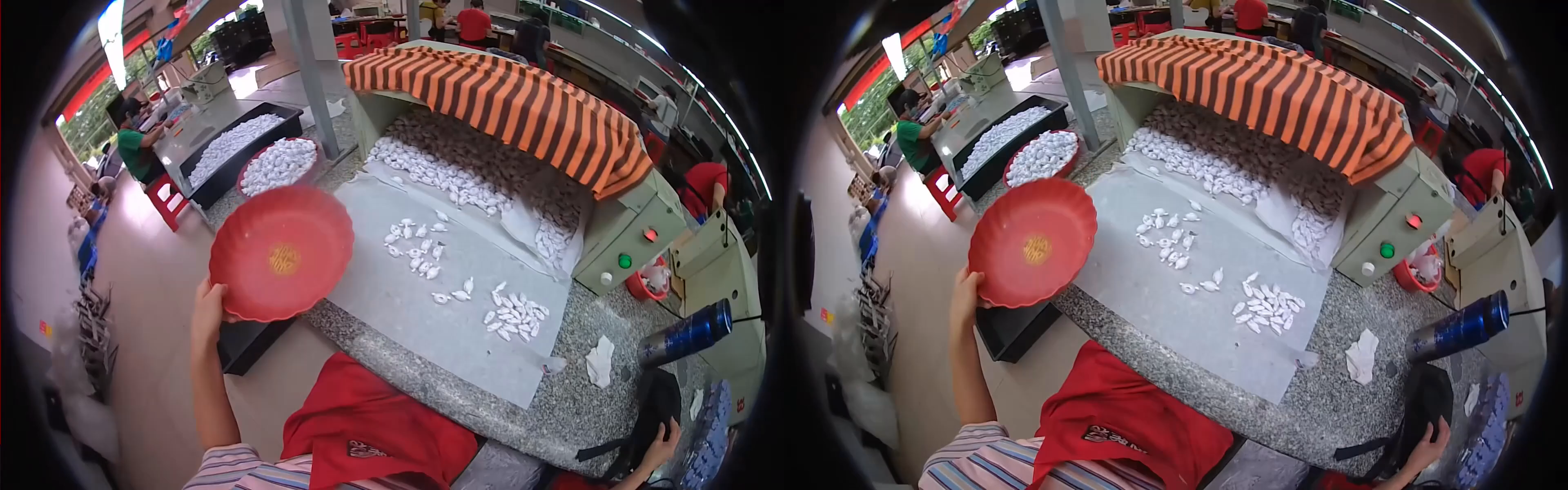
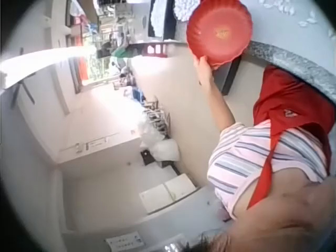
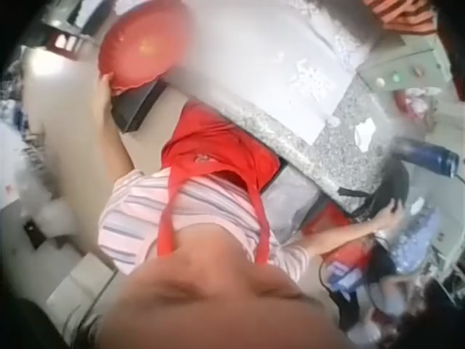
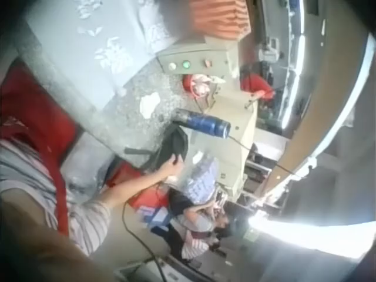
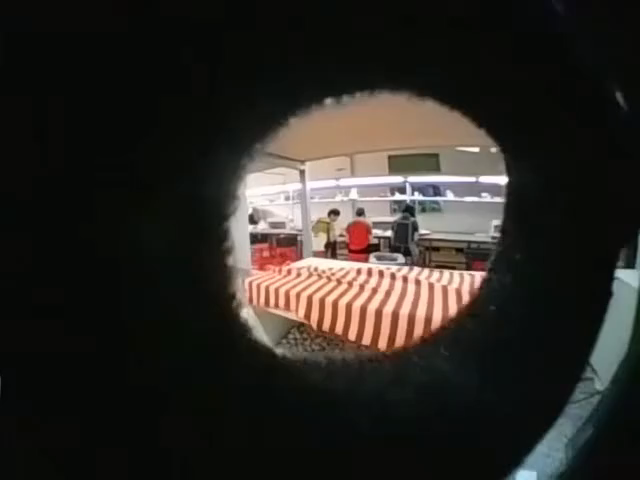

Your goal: Apply glue to small white plastic components and place them into a red dish.

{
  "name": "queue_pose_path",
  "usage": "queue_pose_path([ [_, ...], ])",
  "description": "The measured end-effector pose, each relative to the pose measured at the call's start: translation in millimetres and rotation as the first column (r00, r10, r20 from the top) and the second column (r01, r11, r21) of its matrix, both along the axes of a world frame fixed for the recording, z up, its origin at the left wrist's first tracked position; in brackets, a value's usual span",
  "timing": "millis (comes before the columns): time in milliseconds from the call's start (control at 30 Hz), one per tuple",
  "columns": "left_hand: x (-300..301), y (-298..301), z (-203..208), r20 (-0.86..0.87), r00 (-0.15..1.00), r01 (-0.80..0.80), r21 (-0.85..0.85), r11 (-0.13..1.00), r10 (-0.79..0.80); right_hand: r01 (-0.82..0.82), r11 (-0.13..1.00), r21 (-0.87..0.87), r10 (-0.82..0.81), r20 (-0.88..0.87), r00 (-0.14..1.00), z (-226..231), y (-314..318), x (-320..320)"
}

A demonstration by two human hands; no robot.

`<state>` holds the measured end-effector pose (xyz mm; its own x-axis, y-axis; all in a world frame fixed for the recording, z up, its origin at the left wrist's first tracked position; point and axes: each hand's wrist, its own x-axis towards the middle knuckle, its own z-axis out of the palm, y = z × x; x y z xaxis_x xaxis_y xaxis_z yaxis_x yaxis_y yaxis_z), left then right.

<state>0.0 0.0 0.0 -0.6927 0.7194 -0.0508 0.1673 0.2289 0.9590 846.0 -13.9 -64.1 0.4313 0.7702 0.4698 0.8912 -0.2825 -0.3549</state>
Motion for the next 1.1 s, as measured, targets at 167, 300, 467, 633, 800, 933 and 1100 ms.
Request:
queue_pose_path([
  [167, -46.4, 10.2, -36.9, 0.083, 0.996, -0.031, -0.052, 0.998, 0.035, 0.233, 0.951, 0.203, -0.277, 0.232, 0.932, -2.3, 7.5, -110.7],
  [300, -40.2, 62.9, -68.0, 0.201, 0.98, 0.004, -0.002, 1.0, -0.003, -0.064, 0.964, 0.259, 0.141, -0.292, 0.946, -17.2, 25.6, -201.9],
  [467, -8.5, 105.9, -58.9, -0.917, 0.325, -0.213, 0.167, 0.963, 0.231, -0.198, 0.973, 0.119, 0.226, -0.674, 0.704, -8.0, 53.2, -316.7],
  [633, 131.0, 136.5, -48.6, -0.651, 0.552, 0.689, 0.004, 0.725, -0.521, -0.218, 0.976, 0.018, 0.175, -0.664, 0.727, -13.9, 75.7, -349.3],
  [800, 178.3, 151.6, -109.1, -0.734, 0.376, 0.779, -0.081, 0.622, -0.566, -0.273, 0.962, 0.029, 0.229, -0.632, 0.741, -37.2, 90.6, -349.5],
  [933, 180.0, 149.6, -125.7, -0.749, 0.339, 0.784, -0.109, 0.611, -0.569, -0.232, 0.973, -0.004, 0.182, -0.606, 0.774, -19.8, 85.6, -372.8],
  [1100, 187.4, 133.9, -68.4, -0.095, 0.397, 0.909, 0.182, 0.376, -0.913, -0.149, 0.989, 0.007, 0.13, -0.528, 0.839, 9.8, 72.6, -403.2],
])
